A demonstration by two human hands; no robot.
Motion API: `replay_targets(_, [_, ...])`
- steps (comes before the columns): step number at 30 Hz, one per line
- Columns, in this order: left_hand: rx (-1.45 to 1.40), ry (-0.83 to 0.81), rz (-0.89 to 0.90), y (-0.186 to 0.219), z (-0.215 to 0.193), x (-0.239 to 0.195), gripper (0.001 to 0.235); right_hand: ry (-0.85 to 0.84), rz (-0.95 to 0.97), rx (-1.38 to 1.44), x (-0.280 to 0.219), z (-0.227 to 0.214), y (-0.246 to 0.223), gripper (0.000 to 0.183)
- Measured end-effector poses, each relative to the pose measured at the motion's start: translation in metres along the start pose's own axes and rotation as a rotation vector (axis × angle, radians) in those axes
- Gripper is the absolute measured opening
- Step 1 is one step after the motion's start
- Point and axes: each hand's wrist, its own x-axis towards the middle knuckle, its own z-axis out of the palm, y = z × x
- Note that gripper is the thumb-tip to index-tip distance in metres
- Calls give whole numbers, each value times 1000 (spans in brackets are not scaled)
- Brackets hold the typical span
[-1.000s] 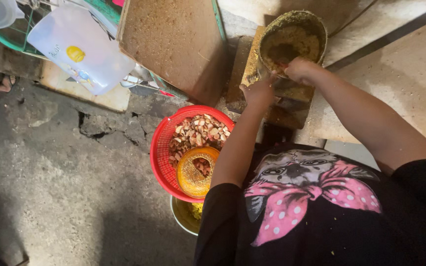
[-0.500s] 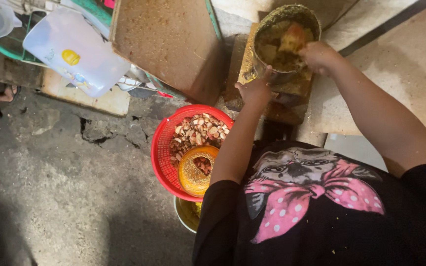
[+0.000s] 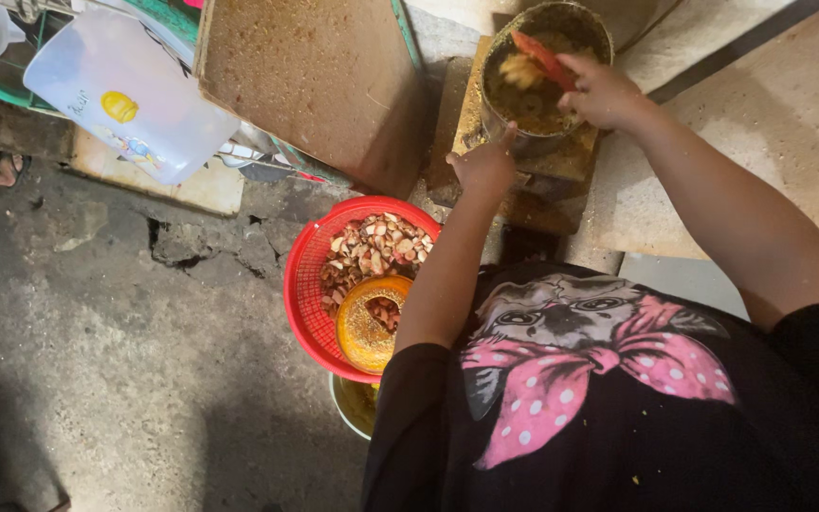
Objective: The person transfers nut pieces from a red basket into a yellow bowl, then uses a red spatula to scrape a yellow paste from a metal container into a white bucket. The person repeats this scraping and transferring process multiple times.
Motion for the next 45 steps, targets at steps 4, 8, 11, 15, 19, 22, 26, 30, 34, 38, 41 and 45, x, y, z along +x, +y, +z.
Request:
replay_targets(4, [-17, 12, -21, 2, -2, 0, 67, 129, -241, -363, 34, -8, 21, 66])
replay_targets(8, [-41, 37, -2, 3, 0, -4, 64, 171, 37, -476, 84, -7, 52, 37])
replay_targets(11, [-65, 38, 6, 3, -2, -8, 68, 223, 15, -627, 115, 4, 68, 24])
replay_targets(15, [-127, -12, -32, 6, -12, -15, 69, 279, -16, -564, 138, 18, 71, 27])
replay_targets(19, [-139, -69, -44, 8, -25, -21, 76, 245, 73, -404, 148, 37, 51, 32])
replay_targets(22, [-108, -58, -55, 9, -31, -26, 76, 237, -191, -575, 145, 54, 44, 44])
replay_targets(26, [-101, -45, -54, 8, -39, -19, 75, -17, -258, -486, 138, 55, 33, 38])
replay_targets(30, [-32, 16, -14, 17, -17, -22, 64, -257, -212, -693, 89, 41, 36, 49])
replay_targets(34, [-23, 24, -21, 16, -11, -11, 63, -333, -198, -818, 50, -16, 19, 46])
replay_targets(38, [-19, 36, -30, 14, 10, 0, 66, 84, -206, -869, 45, -41, 29, 35])
replay_targets(41, [-27, 138, 1, 13, 5, 8, 62, 449, -351, -898, 73, -36, 47, 27])
replay_targets(45, [-536, 320, 249, 8, -51, -27, 58, 541, -391, -914, 99, -16, 79, 22])
